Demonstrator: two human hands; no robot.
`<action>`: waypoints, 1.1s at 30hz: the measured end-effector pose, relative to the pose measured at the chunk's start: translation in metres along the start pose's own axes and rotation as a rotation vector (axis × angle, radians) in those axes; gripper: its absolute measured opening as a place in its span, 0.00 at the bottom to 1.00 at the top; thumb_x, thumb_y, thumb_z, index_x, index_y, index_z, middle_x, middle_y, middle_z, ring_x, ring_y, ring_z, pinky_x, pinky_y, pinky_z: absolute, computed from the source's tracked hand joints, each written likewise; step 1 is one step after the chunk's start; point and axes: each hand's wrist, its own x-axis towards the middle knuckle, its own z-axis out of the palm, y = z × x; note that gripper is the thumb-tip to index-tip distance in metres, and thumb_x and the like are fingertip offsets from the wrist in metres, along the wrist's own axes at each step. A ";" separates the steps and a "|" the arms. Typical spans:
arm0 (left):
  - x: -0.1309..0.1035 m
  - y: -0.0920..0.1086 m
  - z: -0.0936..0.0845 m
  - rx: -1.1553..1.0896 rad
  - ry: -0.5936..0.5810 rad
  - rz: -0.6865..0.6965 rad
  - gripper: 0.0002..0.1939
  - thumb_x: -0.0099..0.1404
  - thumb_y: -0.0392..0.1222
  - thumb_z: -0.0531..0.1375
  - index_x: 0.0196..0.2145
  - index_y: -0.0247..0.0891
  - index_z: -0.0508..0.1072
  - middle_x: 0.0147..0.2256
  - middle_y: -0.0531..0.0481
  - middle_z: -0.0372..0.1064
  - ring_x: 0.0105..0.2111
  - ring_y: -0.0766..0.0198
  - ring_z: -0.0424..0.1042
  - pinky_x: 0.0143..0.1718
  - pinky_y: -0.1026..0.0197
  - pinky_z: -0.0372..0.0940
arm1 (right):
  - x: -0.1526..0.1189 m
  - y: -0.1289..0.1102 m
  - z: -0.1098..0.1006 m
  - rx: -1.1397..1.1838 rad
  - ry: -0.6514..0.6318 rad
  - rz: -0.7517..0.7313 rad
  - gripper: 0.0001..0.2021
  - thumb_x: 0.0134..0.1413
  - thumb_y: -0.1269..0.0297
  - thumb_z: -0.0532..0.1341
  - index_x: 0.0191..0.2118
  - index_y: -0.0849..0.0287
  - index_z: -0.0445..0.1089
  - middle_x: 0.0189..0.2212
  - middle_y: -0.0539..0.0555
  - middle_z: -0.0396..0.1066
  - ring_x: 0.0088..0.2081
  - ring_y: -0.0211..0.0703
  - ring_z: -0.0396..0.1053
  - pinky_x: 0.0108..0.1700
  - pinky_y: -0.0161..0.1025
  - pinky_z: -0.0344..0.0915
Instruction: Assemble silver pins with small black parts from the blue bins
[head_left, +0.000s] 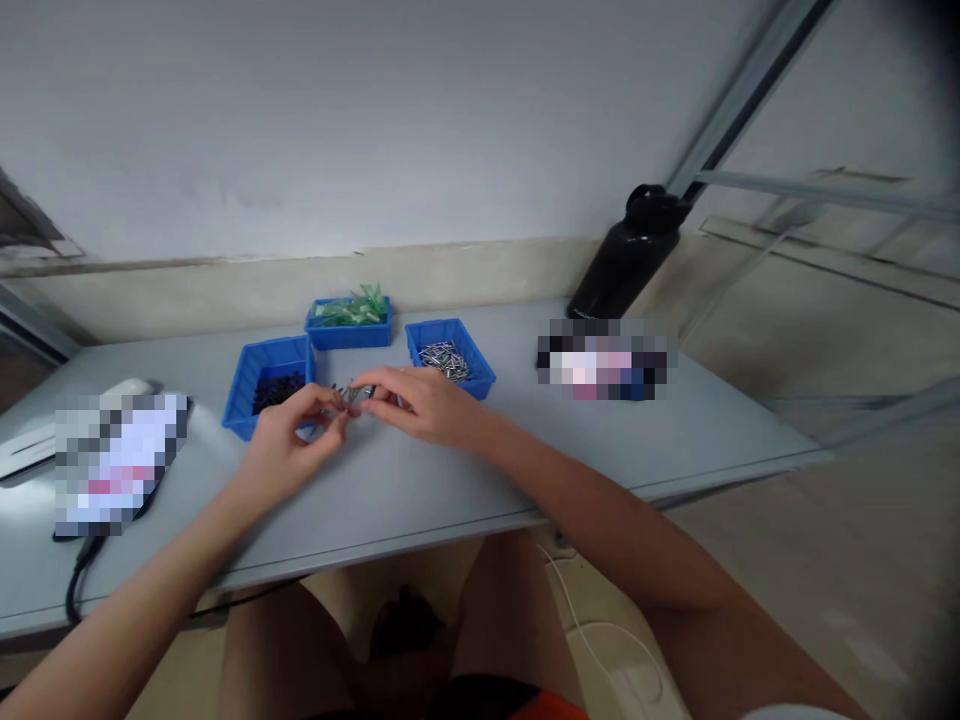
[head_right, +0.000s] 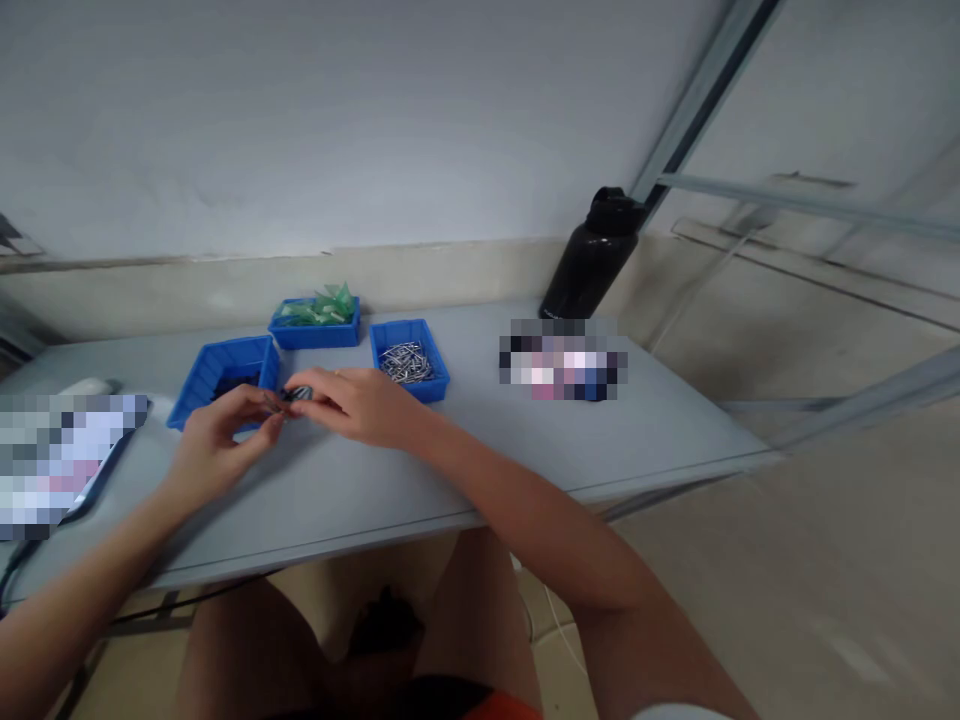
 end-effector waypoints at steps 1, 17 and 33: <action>0.000 0.001 0.000 0.004 -0.026 -0.007 0.09 0.62 0.47 0.56 0.33 0.38 0.69 0.28 0.51 0.74 0.28 0.65 0.73 0.27 0.65 0.67 | 0.000 0.000 0.001 0.002 -0.001 -0.006 0.13 0.67 0.61 0.52 0.52 0.59 0.67 0.32 0.51 0.74 0.34 0.37 0.69 0.38 0.34 0.61; 0.003 0.001 -0.001 0.098 0.037 0.055 0.10 0.62 0.47 0.57 0.33 0.39 0.73 0.23 0.54 0.69 0.21 0.69 0.65 0.24 0.66 0.62 | 0.000 0.007 0.003 -0.164 -0.024 -0.068 0.12 0.68 0.62 0.51 0.43 0.59 0.71 0.32 0.53 0.73 0.35 0.39 0.68 0.39 0.35 0.59; 0.003 -0.002 -0.004 0.132 0.154 0.047 0.12 0.65 0.49 0.55 0.32 0.40 0.74 0.27 0.52 0.73 0.25 0.65 0.69 0.25 0.64 0.64 | -0.001 0.008 0.000 -0.187 0.089 -0.027 0.12 0.66 0.62 0.51 0.41 0.59 0.71 0.26 0.51 0.69 0.30 0.37 0.65 0.35 0.34 0.57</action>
